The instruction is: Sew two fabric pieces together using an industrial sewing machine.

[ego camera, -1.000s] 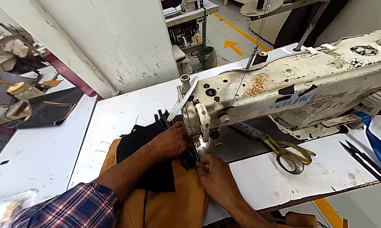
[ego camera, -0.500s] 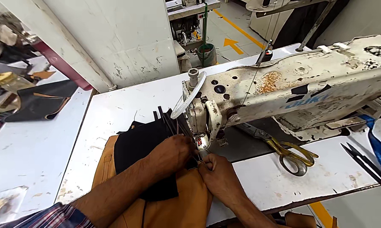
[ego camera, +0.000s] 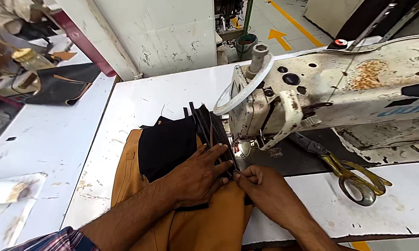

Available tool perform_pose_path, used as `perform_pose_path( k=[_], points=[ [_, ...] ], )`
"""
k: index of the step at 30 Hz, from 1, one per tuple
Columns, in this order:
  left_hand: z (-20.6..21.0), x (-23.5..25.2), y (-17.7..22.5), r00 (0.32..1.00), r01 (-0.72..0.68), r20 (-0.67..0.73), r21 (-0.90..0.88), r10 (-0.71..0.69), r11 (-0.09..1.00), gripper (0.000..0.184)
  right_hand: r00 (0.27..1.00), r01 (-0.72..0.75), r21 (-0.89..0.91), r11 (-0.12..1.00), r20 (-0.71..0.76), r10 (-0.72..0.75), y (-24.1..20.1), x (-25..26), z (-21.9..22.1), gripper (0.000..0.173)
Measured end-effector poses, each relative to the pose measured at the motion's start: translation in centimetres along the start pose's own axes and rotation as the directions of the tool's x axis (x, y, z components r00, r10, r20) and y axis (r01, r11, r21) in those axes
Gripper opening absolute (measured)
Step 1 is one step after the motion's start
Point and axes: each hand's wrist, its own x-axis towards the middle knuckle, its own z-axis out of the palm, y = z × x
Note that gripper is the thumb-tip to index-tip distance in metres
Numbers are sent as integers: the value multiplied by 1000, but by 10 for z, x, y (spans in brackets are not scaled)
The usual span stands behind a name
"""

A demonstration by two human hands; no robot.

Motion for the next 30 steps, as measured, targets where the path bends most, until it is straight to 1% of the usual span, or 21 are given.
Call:
perform_pose_path(
  k=[2, 4, 6, 10, 12, 14, 17, 20, 23, 25, 27, 30],
  points=[
    [2, 0, 0, 1000, 1, -26, -1, -1, 1000, 56, 1000, -4, 9, 1000, 14, 3, 4, -2, -5, 21],
    [3, 0, 0, 999, -1, -45, -7, 0, 1000, 55, 999, -27, 65, 998, 36, 25, 6, -3, -8, 19],
    [2, 1, 0, 999, 3, -39, -12, -3, 1000, 54, 998, -45, 87, 995, 53, 41, 6, -3, -9, 20],
    [-4, 0, -2, 1000, 1, -5, -59, -1, 998, 49, 997, -53, 56, 997, 54, 50, 5, -1, -9, 20],
    [-5, 0, -3, 1000, -6, -6, -88, 5, 996, 45, 999, -38, -22, 999, 31, 39, 5, -2, -7, 20],
    [-3, 0, -3, 999, -6, -36, -101, 2, 995, 41, 1000, 3, -136, 991, -22, -6, 6, -3, -4, 21],
    [9, 1, -1, 987, -13, -163, -103, -4, 995, 37, 981, 86, -296, 951, -143, -133, 13, -3, -1, 21],
    [17, 1, -1, 966, -37, -258, -101, 10, 994, 34, 946, 157, -360, 919, -214, -245, 22, -3, 3, 22],
    [17, 2, 0, 962, -56, -272, -108, 24, 993, 33, 896, 235, -400, 886, -265, -357, 31, -4, 11, 22],
    [16, 2, -1, 964, -57, -265, -109, 27, 992, 32, 833, 322, -424, 846, -298, -466, 38, -4, 17, 19],
    [15, 2, -1, 965, -53, -261, -114, 22, 992, 31, 762, 401, -435, 806, -330, -557, 45, -2, 21, 20],
    [15, 2, -1, 964, -50, -266, -131, 14, 990, 31, 691, 477, -428, 767, -357, -629, 51, -1, 24, 22]
  ],
)
